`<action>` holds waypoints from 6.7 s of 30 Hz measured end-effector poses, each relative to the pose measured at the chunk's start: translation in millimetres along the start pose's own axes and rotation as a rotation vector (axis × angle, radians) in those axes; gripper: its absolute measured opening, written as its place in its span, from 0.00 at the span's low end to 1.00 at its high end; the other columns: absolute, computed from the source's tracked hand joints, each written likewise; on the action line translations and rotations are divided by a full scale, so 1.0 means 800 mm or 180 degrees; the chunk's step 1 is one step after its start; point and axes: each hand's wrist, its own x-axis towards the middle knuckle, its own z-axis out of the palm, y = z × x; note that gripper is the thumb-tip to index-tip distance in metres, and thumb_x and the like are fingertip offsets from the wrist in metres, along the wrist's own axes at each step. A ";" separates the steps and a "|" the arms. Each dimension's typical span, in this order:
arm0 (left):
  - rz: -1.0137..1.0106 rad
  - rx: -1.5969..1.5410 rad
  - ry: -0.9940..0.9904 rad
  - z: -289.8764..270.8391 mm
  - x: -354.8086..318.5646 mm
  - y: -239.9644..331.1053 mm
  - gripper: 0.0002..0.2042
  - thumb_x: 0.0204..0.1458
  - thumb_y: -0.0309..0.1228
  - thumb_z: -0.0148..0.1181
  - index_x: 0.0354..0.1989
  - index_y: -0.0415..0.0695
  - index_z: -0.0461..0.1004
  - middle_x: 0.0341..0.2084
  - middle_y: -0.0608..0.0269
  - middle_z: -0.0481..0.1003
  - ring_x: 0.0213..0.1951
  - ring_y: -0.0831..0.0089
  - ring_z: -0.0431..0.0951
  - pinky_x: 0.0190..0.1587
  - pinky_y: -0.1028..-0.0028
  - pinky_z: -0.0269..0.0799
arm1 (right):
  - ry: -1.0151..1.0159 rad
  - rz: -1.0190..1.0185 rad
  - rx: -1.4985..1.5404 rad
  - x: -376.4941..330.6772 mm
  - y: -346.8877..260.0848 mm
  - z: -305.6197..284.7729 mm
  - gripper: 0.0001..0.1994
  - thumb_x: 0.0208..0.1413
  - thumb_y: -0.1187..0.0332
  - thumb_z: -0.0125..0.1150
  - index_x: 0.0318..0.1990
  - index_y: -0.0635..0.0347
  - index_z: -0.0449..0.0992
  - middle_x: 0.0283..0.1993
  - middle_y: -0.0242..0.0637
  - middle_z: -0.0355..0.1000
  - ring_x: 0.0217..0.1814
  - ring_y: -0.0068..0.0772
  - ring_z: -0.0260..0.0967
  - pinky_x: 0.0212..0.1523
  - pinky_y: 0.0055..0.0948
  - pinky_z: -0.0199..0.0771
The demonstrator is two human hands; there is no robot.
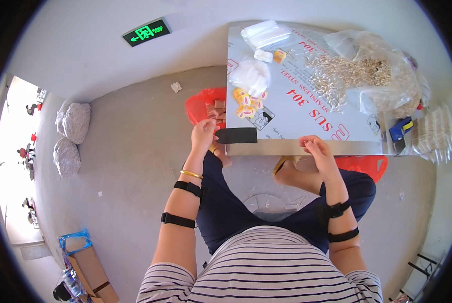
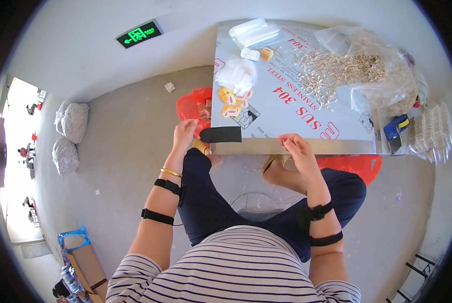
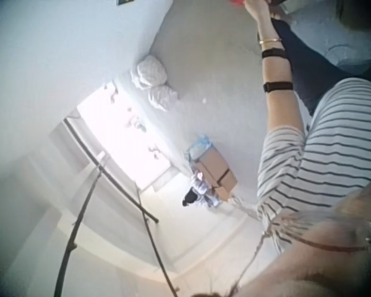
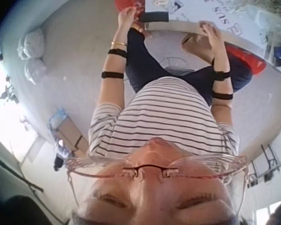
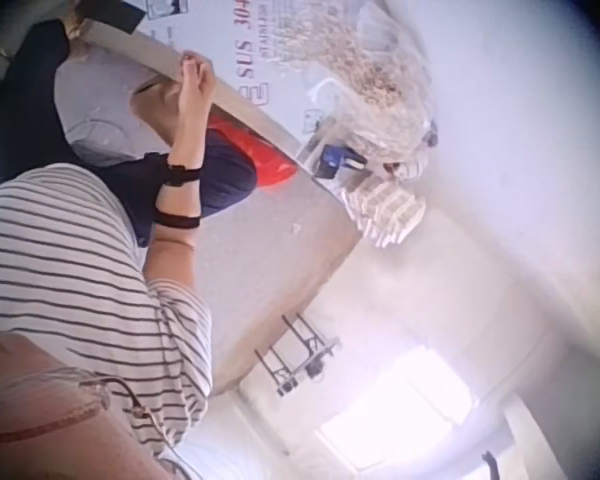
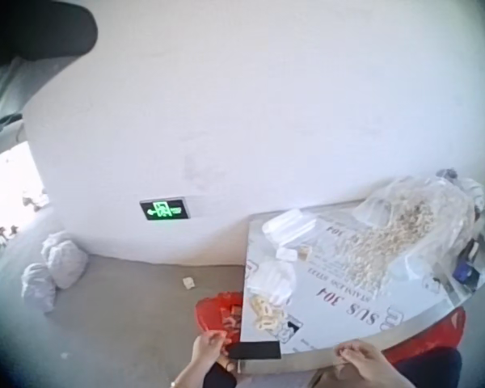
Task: The person gathers cotton swabs into a stack by hand, places them into a small plastic bag, and applies a small sticker to the front of the bag.
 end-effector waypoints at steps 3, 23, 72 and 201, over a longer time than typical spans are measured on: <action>-0.0024 -0.0132 -0.0211 0.050 0.014 0.032 0.15 0.68 0.37 0.59 0.52 0.37 0.80 0.37 0.59 0.86 0.25 0.76 0.82 0.30 0.75 0.78 | 0.0391 0.0009 -0.0376 0.057 0.079 -0.029 0.15 0.72 0.62 0.57 0.55 0.64 0.79 0.54 0.34 0.79 0.58 0.27 0.73 0.64 0.30 0.67; 0.1246 0.2649 0.0286 0.218 0.282 0.099 0.16 0.54 0.42 0.70 0.46 0.49 0.76 0.44 0.60 0.82 0.50 0.58 0.81 0.59 0.56 0.66 | 0.1372 -0.0559 -0.3889 0.146 0.167 0.023 0.34 0.64 0.58 0.58 0.76 0.58 0.60 0.81 0.47 0.52 0.84 0.52 0.44 0.82 0.57 0.42; 0.1362 0.0555 -0.0894 0.085 -0.250 0.149 0.06 0.59 0.22 0.66 0.30 0.38 0.75 0.23 0.65 0.80 0.27 0.81 0.80 0.30 0.77 0.74 | 0.0184 -0.1063 -0.2042 -0.063 -0.042 0.107 0.10 0.54 0.61 0.66 0.35 0.57 0.85 0.31 0.45 0.82 0.35 0.50 0.81 0.38 0.45 0.80; 0.1645 0.2148 -0.1612 -0.052 0.044 -0.073 0.36 0.42 0.34 0.80 0.62 0.48 0.70 0.52 0.58 0.77 0.59 0.54 0.74 0.61 0.56 0.65 | -0.0854 0.0111 -0.0878 0.165 -0.068 0.082 0.12 0.70 0.66 0.61 0.49 0.69 0.80 0.39 0.35 0.82 0.42 0.21 0.77 0.46 0.24 0.76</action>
